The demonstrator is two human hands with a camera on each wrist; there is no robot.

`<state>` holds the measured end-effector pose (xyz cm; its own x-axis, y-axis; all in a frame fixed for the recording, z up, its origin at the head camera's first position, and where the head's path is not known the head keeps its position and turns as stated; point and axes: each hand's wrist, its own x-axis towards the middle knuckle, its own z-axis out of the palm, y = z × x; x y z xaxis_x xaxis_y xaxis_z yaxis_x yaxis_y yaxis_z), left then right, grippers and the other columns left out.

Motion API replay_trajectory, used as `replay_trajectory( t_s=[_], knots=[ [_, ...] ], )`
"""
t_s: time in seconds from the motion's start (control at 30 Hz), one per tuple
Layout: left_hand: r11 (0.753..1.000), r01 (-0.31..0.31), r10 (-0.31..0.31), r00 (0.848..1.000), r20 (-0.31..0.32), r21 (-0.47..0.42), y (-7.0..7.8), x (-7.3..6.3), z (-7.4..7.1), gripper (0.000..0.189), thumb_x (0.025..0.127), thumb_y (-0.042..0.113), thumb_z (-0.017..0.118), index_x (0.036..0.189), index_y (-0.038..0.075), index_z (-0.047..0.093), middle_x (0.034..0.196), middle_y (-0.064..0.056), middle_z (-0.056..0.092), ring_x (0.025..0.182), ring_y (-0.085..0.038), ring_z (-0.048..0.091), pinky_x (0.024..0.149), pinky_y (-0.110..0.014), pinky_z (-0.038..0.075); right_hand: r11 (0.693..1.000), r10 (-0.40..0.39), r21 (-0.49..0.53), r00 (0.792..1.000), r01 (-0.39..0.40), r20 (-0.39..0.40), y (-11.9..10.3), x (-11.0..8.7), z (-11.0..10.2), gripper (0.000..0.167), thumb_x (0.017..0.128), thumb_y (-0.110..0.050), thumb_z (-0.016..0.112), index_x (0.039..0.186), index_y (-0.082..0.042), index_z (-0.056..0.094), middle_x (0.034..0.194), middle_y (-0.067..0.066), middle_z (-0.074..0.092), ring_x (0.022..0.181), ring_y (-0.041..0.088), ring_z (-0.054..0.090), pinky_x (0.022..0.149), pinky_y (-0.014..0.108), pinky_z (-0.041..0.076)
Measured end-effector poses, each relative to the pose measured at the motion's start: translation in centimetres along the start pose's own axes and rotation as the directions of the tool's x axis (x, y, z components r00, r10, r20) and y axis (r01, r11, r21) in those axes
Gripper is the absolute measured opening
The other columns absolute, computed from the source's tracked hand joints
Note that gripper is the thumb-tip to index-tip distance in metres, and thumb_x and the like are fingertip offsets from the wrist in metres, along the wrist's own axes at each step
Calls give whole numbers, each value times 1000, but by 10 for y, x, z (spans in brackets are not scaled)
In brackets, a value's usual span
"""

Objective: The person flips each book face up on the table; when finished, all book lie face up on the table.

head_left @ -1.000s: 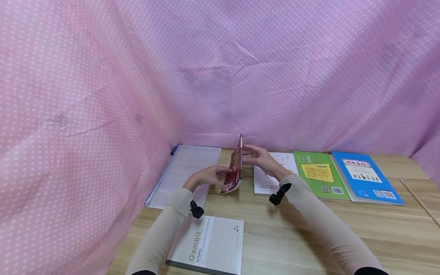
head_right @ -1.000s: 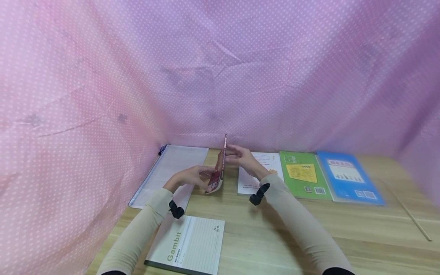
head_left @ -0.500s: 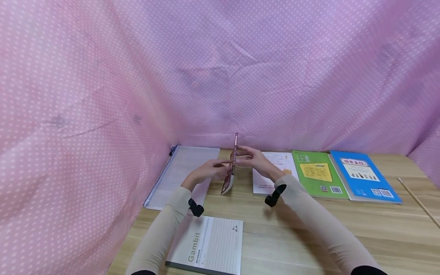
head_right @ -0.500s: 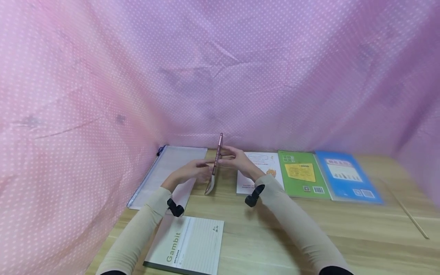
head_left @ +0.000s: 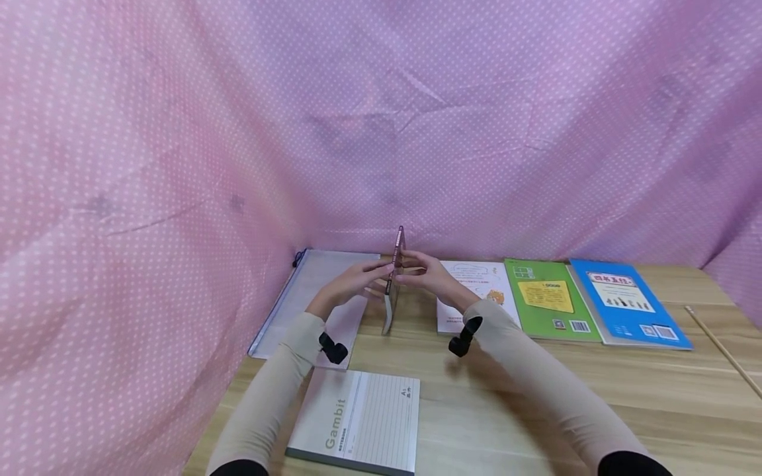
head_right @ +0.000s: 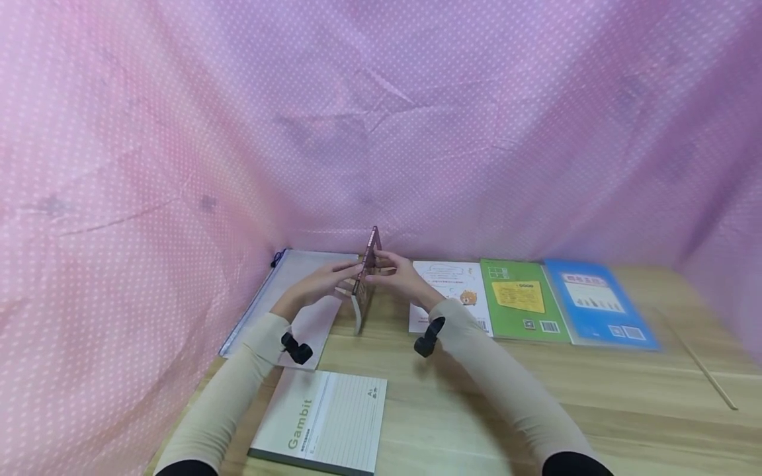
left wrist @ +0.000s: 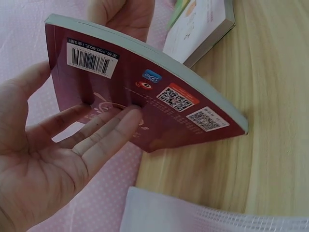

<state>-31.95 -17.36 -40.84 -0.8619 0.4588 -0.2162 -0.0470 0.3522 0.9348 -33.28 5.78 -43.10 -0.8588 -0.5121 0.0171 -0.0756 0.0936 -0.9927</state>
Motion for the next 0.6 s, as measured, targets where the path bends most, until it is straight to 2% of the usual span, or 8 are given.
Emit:
replay_trajectory(
  t_s=[0.13,0.37,0.6],
  knots=[
    [1000,1,-2,1000,-22,-11,2,-3,-7,59,106,41,53,157,14,41,149,-18,53,123,-40,63,102,-57,53,1000,13,-17,1000,-14,-10,-2,3,8,71,94,-13,73,157,-12,38,148,23,50,131,42,56,108,49,50],
    [1000,-11,11,999,-44,11,6,-12,-17,59,106,34,54,158,12,36,149,-21,53,122,-37,64,95,-46,59,1000,2,-29,1000,-2,-5,1,8,20,73,93,-10,74,156,-9,38,147,27,50,129,43,57,109,51,49],
    [1000,-19,20,998,-60,21,9,-18,-23,59,106,31,56,158,12,36,150,-23,49,123,-40,62,94,-46,59,999,-17,-43,1000,18,7,8,13,25,73,92,-5,74,156,-6,39,145,32,50,125,45,60,106,49,52]
  ],
)
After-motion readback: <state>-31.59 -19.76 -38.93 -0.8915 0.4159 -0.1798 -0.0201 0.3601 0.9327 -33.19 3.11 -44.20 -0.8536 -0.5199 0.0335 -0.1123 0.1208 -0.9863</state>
